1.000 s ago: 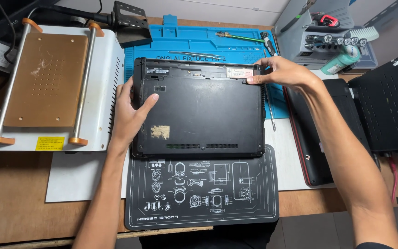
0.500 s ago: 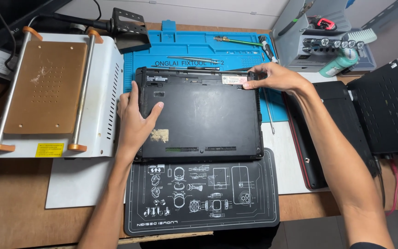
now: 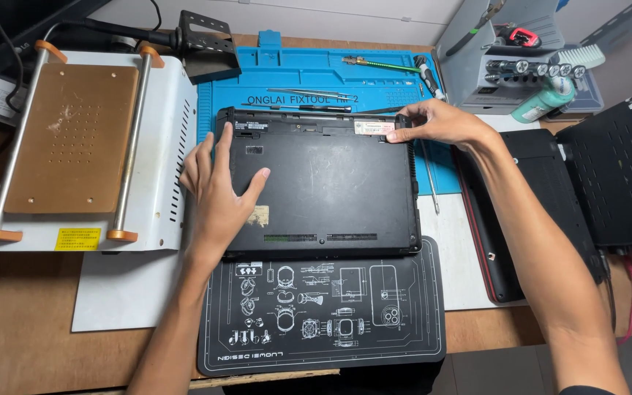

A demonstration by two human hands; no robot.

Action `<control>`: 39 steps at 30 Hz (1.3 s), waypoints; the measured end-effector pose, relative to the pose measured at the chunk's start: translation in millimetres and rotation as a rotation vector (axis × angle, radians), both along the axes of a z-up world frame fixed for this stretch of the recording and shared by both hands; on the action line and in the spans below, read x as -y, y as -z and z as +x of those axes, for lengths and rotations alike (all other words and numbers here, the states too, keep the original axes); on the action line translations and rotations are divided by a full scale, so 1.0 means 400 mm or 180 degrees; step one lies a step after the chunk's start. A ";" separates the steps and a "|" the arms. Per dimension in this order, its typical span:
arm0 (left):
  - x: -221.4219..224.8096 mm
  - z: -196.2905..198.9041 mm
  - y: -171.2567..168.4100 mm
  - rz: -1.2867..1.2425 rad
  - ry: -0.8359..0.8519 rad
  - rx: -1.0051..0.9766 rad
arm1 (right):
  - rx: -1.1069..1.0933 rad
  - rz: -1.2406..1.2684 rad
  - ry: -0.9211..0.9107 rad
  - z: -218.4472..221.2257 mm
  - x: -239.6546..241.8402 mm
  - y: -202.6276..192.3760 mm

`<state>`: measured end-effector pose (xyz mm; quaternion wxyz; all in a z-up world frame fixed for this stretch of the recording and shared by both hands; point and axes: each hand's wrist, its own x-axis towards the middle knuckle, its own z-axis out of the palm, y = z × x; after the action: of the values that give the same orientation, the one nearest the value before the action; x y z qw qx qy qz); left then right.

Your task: Disassembling a laptop by removing screws and prying off the back cover to access internal components.

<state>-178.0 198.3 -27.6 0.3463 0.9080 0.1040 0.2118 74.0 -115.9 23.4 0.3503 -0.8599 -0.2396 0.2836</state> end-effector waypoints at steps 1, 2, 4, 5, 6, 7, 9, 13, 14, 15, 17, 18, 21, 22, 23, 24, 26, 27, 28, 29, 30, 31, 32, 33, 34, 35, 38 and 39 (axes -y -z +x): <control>0.007 0.000 -0.004 -0.0004 0.0012 -0.0009 | -0.0009 -0.0004 0.0012 -0.007 -0.001 0.002; 0.015 0.000 -0.007 0.0520 -0.0027 0.0148 | 0.0013 -0.0007 0.0047 -0.014 -0.003 0.003; 0.023 0.001 -0.008 0.1050 -0.0082 0.0308 | 0.0038 -0.0003 0.0066 -0.018 -0.009 0.005; 0.026 0.003 -0.005 0.1338 -0.0065 0.0370 | 0.0066 -0.0039 0.0092 -0.016 -0.010 0.005; 0.030 0.004 -0.002 0.1625 -0.0048 0.0432 | 0.0094 -0.0074 0.0118 -0.014 -0.010 0.005; 0.033 0.002 -0.001 0.1624 -0.0041 0.0435 | 0.0095 -0.0075 0.0125 -0.012 -0.008 0.013; 0.039 0.000 0.000 0.1669 0.0191 0.0445 | 0.0185 -0.0099 0.0159 -0.006 -0.004 0.026; 0.062 -0.008 -0.002 0.2003 0.0506 0.0556 | 0.0278 -0.0146 0.0253 -0.060 -0.019 -0.039; 0.070 -0.010 -0.001 0.1994 0.0817 0.0530 | 0.0329 -0.0156 0.0265 -0.066 -0.023 -0.035; 0.078 -0.008 -0.001 0.1983 0.1134 0.0517 | 0.0391 -0.0166 0.0288 -0.070 -0.024 -0.034; 0.105 -0.019 -0.007 0.1923 0.1348 0.0493 | 0.0677 -0.0321 0.0254 -0.093 -0.024 -0.023; 0.118 -0.025 -0.011 0.1868 0.1555 0.0468 | 0.0965 -0.0468 0.0213 -0.103 -0.026 -0.019; 0.139 -0.037 -0.028 0.1643 0.1845 0.0299 | 0.1674 -0.0548 0.0221 -0.130 -0.038 0.032; 0.143 -0.038 -0.029 0.1647 0.1839 0.0296 | 0.1674 -0.0542 0.0216 -0.147 -0.052 0.030; 0.147 -0.039 -0.030 0.1697 0.1930 0.0276 | 0.1841 -0.0405 0.0071 -0.166 -0.065 0.029; 0.150 -0.041 -0.031 0.1747 0.2021 0.0256 | 0.2008 -0.0266 -0.0073 -0.185 -0.078 0.028; 0.157 -0.040 -0.022 0.1777 0.2058 0.0314 | 0.2057 -0.0253 -0.0106 -0.193 -0.088 0.040; 0.160 -0.042 -0.018 0.1795 0.2088 0.0371 | 0.2105 -0.0247 -0.0149 -0.197 -0.097 0.047; 0.164 -0.044 -0.010 0.1803 0.2066 0.0356 | 0.2101 -0.0231 -0.0170 -0.201 -0.100 0.047; 0.168 -0.045 -0.002 0.1871 0.2085 0.0484 | 0.2120 -0.0177 -0.0156 -0.203 -0.104 0.046; 0.172 -0.045 0.006 0.1940 0.2103 0.0611 | 0.2139 -0.0124 -0.0143 -0.204 -0.108 0.045; 0.177 -0.045 0.014 0.1950 0.2089 0.0609 | 0.2145 -0.0111 -0.0154 -0.203 -0.109 0.045; 0.181 -0.044 0.021 0.1958 0.2134 0.0722 | 0.2193 -0.0094 -0.0144 -0.201 -0.111 0.046; 0.188 -0.045 0.030 0.1960 0.2179 0.0831 | 0.2235 -0.0080 -0.0135 -0.201 -0.111 0.047; 0.189 -0.046 0.024 0.1965 0.2166 0.0825 | 0.2235 -0.0071 -0.0148 -0.200 -0.114 0.042; 0.191 -0.047 0.018 0.1972 0.2117 0.1062 | 0.2187 -0.0063 -0.0150 -0.200 -0.116 0.038; 0.203 -0.053 0.012 0.1989 0.2022 0.1492 | 0.2095 -0.0030 -0.0156 -0.192 -0.122 0.039; 0.210 -0.053 0.012 0.1993 0.1995 0.1691 | 0.2051 -0.0013 -0.0143 -0.189 -0.120 0.041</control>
<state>-199.4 114.3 -32.2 0.1191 0.8705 -0.3330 0.3422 -1.5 -67.9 7.0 0.2484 -0.9006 -0.3566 0.0049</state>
